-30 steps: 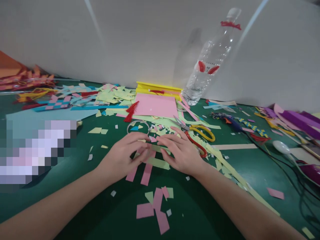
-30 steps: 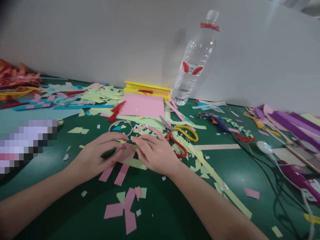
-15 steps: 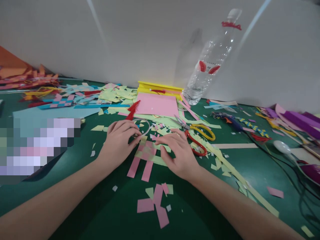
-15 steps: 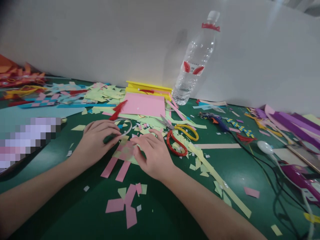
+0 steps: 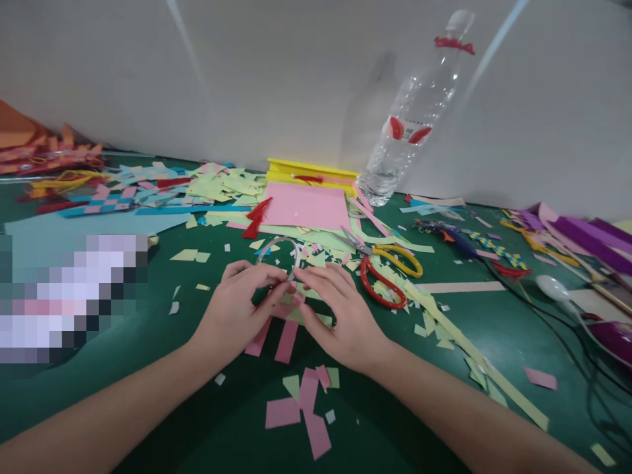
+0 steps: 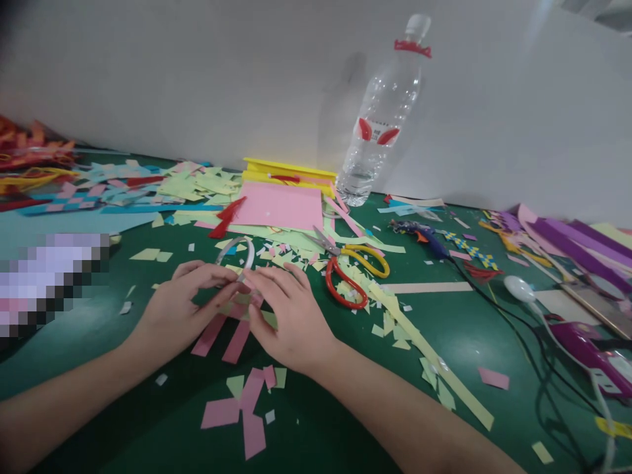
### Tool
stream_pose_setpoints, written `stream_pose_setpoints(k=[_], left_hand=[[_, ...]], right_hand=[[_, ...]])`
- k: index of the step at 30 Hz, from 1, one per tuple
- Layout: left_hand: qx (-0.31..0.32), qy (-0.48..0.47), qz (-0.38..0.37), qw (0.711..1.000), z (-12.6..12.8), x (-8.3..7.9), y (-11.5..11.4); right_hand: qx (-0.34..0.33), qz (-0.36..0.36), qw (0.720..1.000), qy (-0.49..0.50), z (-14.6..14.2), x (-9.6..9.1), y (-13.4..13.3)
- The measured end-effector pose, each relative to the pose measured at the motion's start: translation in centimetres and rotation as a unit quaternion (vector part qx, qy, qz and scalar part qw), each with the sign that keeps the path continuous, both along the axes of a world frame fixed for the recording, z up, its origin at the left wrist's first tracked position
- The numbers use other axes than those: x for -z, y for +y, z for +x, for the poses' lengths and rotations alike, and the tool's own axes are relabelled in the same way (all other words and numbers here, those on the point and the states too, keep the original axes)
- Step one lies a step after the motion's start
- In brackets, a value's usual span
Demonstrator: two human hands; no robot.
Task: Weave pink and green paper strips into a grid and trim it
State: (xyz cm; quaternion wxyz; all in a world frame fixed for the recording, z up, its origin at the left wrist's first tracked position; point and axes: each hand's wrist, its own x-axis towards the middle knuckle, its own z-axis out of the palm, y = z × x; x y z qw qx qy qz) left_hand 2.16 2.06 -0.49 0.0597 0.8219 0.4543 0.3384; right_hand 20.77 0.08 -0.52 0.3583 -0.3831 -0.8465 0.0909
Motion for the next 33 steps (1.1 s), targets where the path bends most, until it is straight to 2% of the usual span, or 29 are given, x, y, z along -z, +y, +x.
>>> stream_pose_setpoints(k=[10,15,21,24,28,33], left_hand=[[0.030,-0.017,-0.047,0.998,0.3,-0.4,-0.5],[0.040,-0.029,-0.063,0.997,0.5,-0.6,-0.7],[0.027,-0.058,-0.102,0.993,0.5,-0.4,-0.9],[0.034,-0.081,-0.108,0.990,0.5,-0.1,-1.1],[0.067,-0.079,-0.084,0.991,0.6,0.3,-1.4],[0.072,-0.041,-0.045,0.995,0.8,0.3,-1.4]], right_hand=[[-0.011,-0.096,0.991,0.098,-0.1,-0.8,-0.1],[0.030,-0.026,0.990,0.132,-0.2,-0.4,-0.1],[0.043,0.064,0.996,0.055,0.0,0.0,0.2],[0.049,0.101,0.993,0.047,0.1,0.1,0.3],[0.049,0.099,0.992,0.059,0.2,0.0,0.4],[0.041,0.082,0.995,0.034,0.2,-0.1,0.5]])
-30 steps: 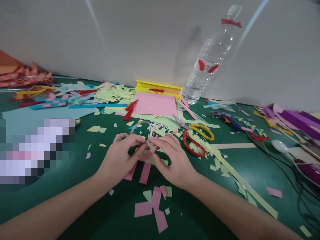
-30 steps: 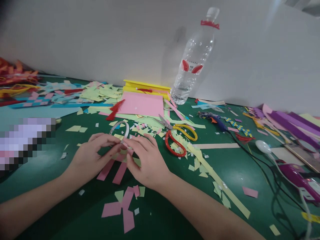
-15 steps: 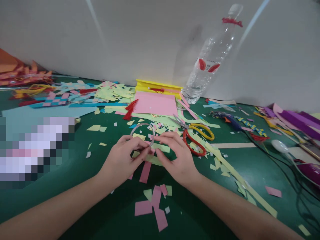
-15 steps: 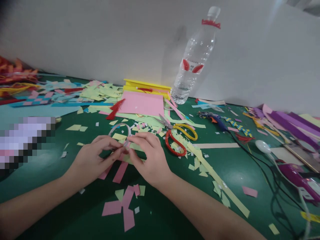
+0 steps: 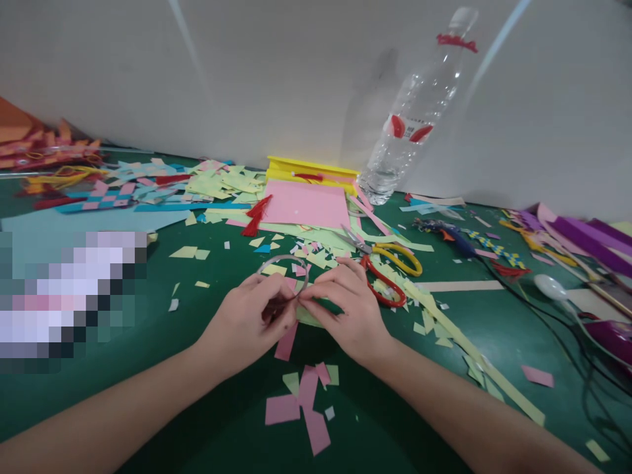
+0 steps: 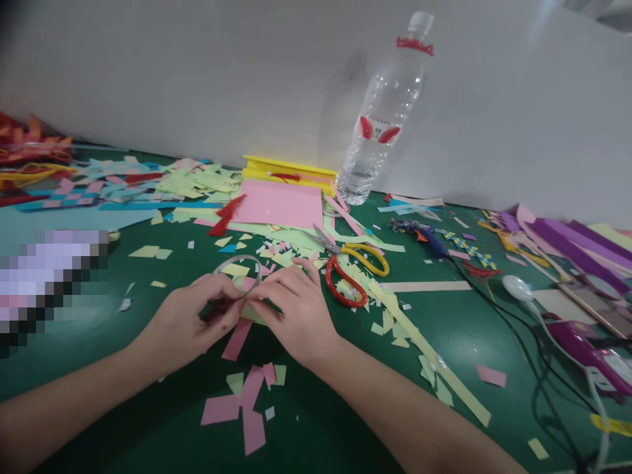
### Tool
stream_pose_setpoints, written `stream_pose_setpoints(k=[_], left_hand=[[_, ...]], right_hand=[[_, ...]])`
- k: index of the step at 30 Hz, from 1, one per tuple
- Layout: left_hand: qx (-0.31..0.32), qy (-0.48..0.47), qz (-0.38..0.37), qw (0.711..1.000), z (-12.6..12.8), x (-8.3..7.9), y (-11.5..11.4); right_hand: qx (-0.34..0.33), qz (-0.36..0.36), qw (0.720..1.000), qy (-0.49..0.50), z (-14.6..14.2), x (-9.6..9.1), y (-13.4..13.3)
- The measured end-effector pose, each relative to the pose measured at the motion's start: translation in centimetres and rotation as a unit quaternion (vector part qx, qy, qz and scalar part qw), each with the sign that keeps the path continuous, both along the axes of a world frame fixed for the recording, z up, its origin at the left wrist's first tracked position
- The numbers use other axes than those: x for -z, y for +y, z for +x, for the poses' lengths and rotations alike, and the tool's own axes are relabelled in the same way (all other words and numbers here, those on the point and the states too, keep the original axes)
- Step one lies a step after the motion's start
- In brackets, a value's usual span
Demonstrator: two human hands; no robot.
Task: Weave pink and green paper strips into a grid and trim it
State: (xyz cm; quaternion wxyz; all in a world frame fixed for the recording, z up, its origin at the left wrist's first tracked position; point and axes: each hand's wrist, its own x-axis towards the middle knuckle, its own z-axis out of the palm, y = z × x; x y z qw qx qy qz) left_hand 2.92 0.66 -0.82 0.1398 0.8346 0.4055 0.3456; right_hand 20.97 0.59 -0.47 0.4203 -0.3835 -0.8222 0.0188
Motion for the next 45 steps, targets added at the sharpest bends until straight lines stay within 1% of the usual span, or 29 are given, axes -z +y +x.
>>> stream_pose_setpoints(k=[5,8,10,16,18,21,26,30,34,37,43,45], left_hand=[[-0.001,0.009,0.057,0.998,0.1,-0.4,0.0],[0.007,0.017,0.065,0.998,0.1,-0.7,0.0],[0.014,0.011,0.041,0.999,0.1,-0.9,0.0],[0.042,-0.047,-0.070,0.996,-0.2,-1.1,0.0],[0.040,-0.059,-0.084,0.994,-0.2,-1.3,-0.1],[0.040,-0.071,-0.084,0.993,-0.2,-1.5,-0.3],[0.036,-0.061,-0.062,0.996,-0.2,-1.4,-0.3],[0.040,-0.074,-0.071,0.994,-0.2,-1.2,-0.3],[0.052,-0.090,-0.061,0.993,-0.3,-1.3,-0.4],[0.071,-0.103,-0.063,0.990,-0.5,-1.2,-0.3],[0.093,-0.110,-0.075,0.987,-0.6,-0.9,-0.2],[0.094,-0.110,-0.084,0.986,-0.7,-0.8,-0.1]], right_hand=[[-0.015,0.018,0.999,-0.025,0.0,0.1,-0.2],[-0.029,0.042,0.998,-0.034,-0.1,0.0,-0.3],[-0.031,0.064,0.997,-0.043,-0.1,-0.1,-0.3],[-0.035,0.148,0.986,-0.073,0.0,-0.5,-0.2],[-0.038,0.165,0.982,-0.080,0.1,-0.5,-0.2],[-0.044,0.172,0.981,-0.084,0.3,-0.4,-0.3],[-0.057,0.166,0.983,-0.059,0.2,-0.3,-0.2],[-0.073,0.153,0.984,-0.051,0.1,-0.5,-0.2],[-0.094,0.116,0.987,-0.052,0.2,-0.6,-0.3],[-0.115,0.088,0.989,-0.035,0.2,-0.6,-0.3],[-0.186,0.025,0.982,-0.001,0.0,-0.5,-0.2],[-0.200,0.005,0.980,0.010,0.1,-0.5,-0.1]])
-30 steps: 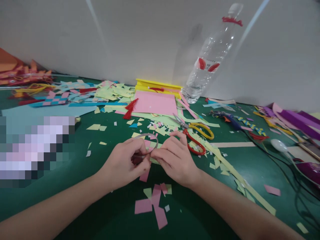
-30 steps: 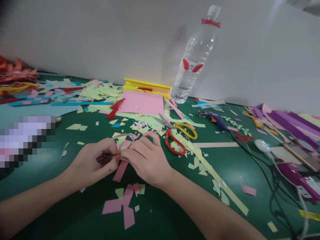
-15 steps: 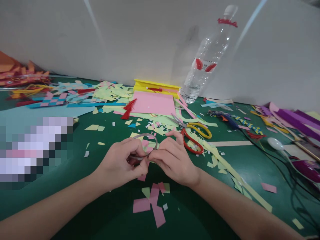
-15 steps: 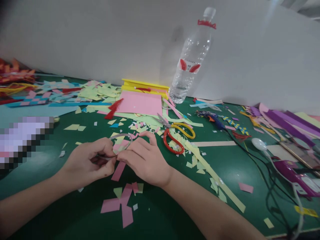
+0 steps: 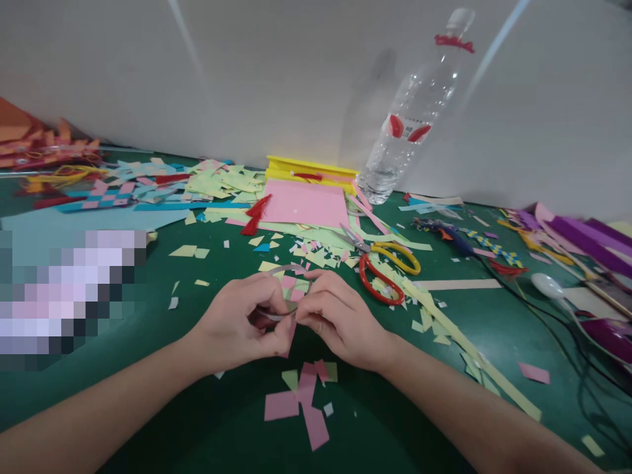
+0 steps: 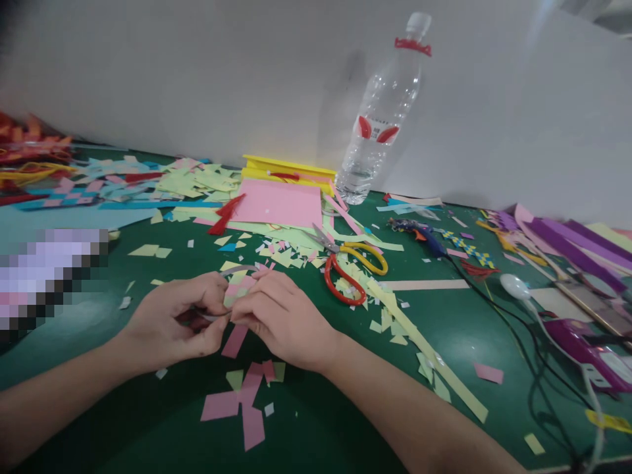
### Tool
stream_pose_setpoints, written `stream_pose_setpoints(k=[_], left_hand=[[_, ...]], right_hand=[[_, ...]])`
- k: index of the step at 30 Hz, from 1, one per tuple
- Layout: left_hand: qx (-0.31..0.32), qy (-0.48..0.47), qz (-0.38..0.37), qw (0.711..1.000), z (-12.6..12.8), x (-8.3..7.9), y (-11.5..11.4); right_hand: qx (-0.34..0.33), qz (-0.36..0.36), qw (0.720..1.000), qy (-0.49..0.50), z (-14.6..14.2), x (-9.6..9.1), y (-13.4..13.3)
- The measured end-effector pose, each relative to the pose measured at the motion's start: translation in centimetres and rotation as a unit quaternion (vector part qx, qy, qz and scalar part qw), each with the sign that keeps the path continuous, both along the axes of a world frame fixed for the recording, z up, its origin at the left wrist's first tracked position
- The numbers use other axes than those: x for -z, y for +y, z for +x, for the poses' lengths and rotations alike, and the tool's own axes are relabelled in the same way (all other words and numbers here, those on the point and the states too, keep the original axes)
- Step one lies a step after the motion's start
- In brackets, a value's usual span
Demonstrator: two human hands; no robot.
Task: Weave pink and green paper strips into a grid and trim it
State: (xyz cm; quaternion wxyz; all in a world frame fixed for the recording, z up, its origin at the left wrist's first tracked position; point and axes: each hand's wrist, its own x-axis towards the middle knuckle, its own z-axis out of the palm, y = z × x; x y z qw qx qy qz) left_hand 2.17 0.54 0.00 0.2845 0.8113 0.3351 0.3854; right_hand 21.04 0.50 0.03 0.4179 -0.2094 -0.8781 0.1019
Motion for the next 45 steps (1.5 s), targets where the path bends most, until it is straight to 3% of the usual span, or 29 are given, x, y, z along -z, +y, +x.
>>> stream_pose_setpoints(k=[4,7,11,16,21,25,29,34,45], left_hand=[[-0.042,-0.007,-0.027,0.999,-0.8,-0.4,0.7],[-0.105,0.028,0.050,0.993,-1.4,-1.0,1.6],[-0.171,0.148,0.156,0.962,-1.6,-0.8,2.6],[-0.167,0.284,0.256,0.909,-1.7,0.3,2.9],[-0.168,0.319,0.302,0.883,-1.9,0.3,2.8],[-0.094,0.272,0.311,0.906,-1.4,0.2,2.5],[0.017,0.209,0.249,0.946,-0.8,0.4,2.0],[0.020,0.200,0.157,0.967,-0.8,0.6,2.1],[0.056,0.235,0.114,0.964,-0.6,0.7,2.3]], right_hand=[[0.036,-0.039,0.997,0.055,0.7,-0.1,0.6],[0.092,-0.027,0.992,0.086,1.4,0.1,1.3],[0.125,-0.010,0.991,0.051,1.7,0.7,1.7],[0.125,-0.003,0.992,0.007,1.5,0.8,1.5],[0.078,-0.036,0.996,-0.018,1.7,0.4,1.4],[0.019,-0.104,0.990,-0.097,1.8,0.1,1.5],[0.017,-0.123,0.984,-0.130,1.8,0.0,1.4],[0.057,-0.136,0.979,-0.144,1.9,0.0,1.3],[0.031,-0.181,0.968,-0.171,2.1,-0.3,1.5]])
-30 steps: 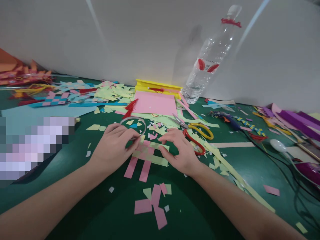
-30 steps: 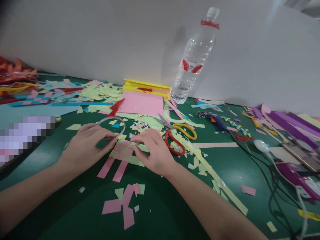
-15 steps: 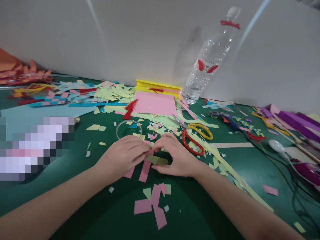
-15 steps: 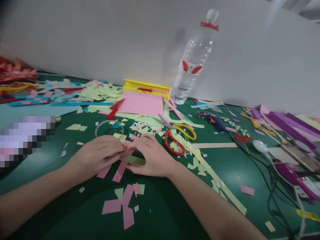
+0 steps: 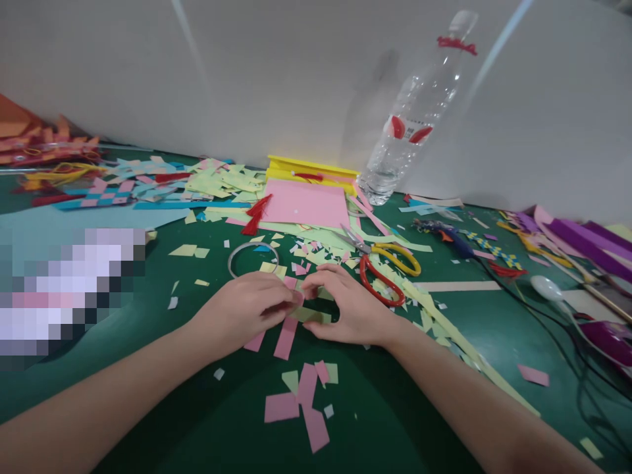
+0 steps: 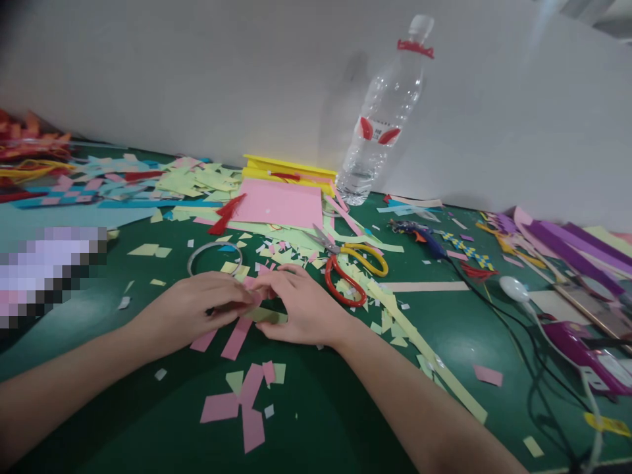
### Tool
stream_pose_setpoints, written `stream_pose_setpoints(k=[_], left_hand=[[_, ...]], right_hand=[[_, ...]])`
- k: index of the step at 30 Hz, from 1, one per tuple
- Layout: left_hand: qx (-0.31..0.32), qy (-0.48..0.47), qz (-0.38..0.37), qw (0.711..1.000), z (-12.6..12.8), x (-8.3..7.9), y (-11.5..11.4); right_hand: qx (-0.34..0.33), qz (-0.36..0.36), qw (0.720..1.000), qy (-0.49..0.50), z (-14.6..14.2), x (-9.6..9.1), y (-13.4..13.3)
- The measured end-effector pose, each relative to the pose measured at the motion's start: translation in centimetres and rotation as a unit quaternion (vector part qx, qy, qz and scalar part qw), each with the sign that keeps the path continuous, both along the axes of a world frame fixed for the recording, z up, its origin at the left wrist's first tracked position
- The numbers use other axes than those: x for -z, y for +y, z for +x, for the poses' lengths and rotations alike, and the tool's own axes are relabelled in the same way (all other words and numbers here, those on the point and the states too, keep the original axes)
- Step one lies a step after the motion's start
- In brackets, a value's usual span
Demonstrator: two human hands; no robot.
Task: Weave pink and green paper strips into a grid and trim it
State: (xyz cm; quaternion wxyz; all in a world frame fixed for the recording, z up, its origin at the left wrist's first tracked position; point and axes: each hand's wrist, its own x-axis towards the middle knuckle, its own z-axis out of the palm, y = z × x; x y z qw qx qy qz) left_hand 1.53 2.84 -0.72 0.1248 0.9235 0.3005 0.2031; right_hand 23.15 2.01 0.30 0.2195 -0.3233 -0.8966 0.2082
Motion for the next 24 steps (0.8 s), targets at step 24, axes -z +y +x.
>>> stream_pose_setpoints(k=[24], left_hand=[[0.001,-0.043,0.038,0.998,0.1,0.3,-0.2]], right_hand=[[0.087,0.159,0.972,0.147,-0.6,-0.4,-0.7]])
